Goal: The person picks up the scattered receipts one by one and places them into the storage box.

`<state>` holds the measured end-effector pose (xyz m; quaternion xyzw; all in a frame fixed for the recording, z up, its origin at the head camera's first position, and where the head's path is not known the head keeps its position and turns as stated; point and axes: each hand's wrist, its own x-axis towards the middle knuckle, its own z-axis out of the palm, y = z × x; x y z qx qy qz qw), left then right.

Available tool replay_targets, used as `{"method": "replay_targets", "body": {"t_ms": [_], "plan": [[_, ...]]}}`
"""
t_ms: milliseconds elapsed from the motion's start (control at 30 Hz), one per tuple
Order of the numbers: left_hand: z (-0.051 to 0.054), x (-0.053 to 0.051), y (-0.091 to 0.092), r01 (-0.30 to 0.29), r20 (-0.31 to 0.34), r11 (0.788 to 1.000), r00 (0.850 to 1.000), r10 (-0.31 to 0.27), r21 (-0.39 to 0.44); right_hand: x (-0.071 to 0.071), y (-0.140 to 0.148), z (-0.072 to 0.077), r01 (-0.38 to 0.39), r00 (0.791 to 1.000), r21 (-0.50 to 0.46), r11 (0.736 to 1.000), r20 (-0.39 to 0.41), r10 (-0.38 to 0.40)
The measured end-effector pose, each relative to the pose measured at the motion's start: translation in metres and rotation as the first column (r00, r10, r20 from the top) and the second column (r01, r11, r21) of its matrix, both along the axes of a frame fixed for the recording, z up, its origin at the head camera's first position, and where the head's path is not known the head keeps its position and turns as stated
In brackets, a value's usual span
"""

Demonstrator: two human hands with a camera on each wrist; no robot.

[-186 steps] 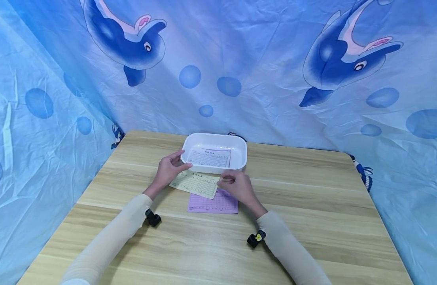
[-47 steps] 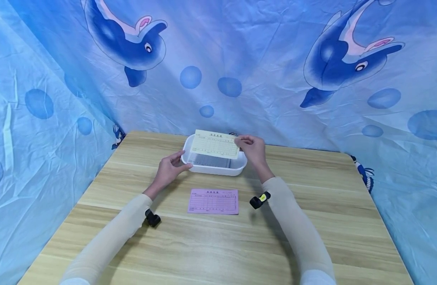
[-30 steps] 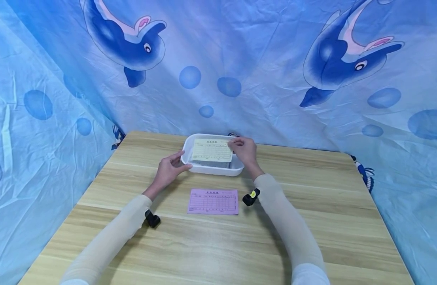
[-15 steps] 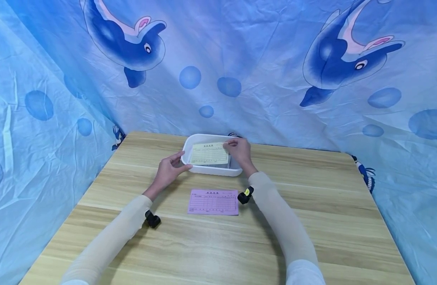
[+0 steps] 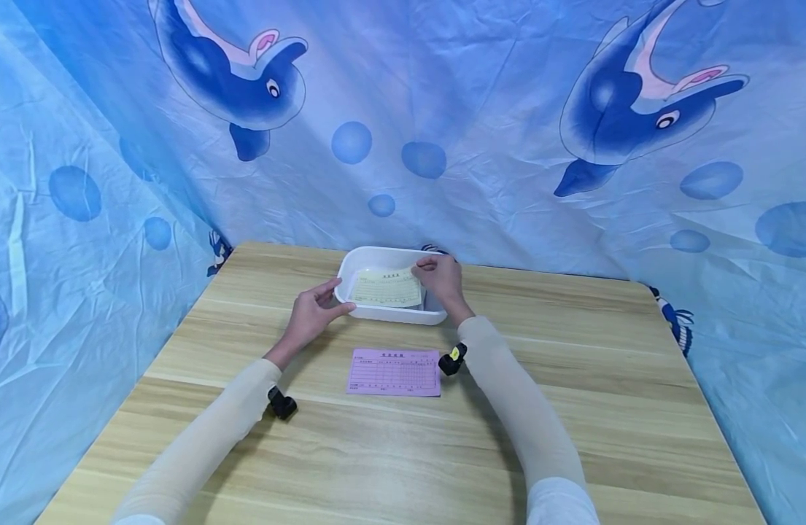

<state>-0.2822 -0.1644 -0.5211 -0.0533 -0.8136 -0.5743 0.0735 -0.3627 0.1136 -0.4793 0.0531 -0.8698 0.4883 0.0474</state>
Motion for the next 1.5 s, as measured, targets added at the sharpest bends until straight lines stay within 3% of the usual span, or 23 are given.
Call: {"method": "replay_targets", "body": {"t_ms": [200, 433, 667, 867, 1067, 1333, 1500], "plan": [[0.002, 0.001, 0.001, 0.001, 0.003, 1.0, 1.0, -0.001, 0.004, 0.001, 0.009, 0.01, -0.012, 1.0, 0.021, 1.0, -0.024, 0.012], [0.002, 0.0, 0.0, 0.007, 0.004, 1.0, 1.0, -0.007, 0.01, 0.007, 0.022, 0.027, -0.085, 0.995, -0.029, 0.996, -0.062, 0.083], [0.003, 0.0, 0.0, 0.001, 0.025, 1.0, 1.0, -0.001, -0.001, 0.03, 0.033, 0.045, -0.151, 0.983, -0.047, 0.987, -0.113, 0.145], [0.004, 0.0, 0.0, 0.0, 0.034, 1.0, 0.999, 0.0, -0.008, 0.056, 0.043, 0.053, -0.176, 0.977, -0.072, 0.982, -0.132, 0.165], [0.005, 0.002, 0.0, 0.002, 0.027, 1.0, 1.0, -0.002, 0.004, 0.078, 0.049, 0.047, -0.186, 0.972, -0.078, 0.979, -0.16, 0.172], [0.003, 0.0, 0.0, 0.003, 0.027, 1.0, 1.0, -0.003, 0.003, 0.107, 0.055, 0.027, -0.147, 0.981, -0.085, 0.986, -0.139, 0.134], [0.002, 0.0, 0.0, -0.002, 0.025, 1.0, 1.0, 0.002, -0.001, 0.117, 0.06, 0.011, -0.143, 0.986, -0.094, 0.985, -0.1, 0.133]]}}
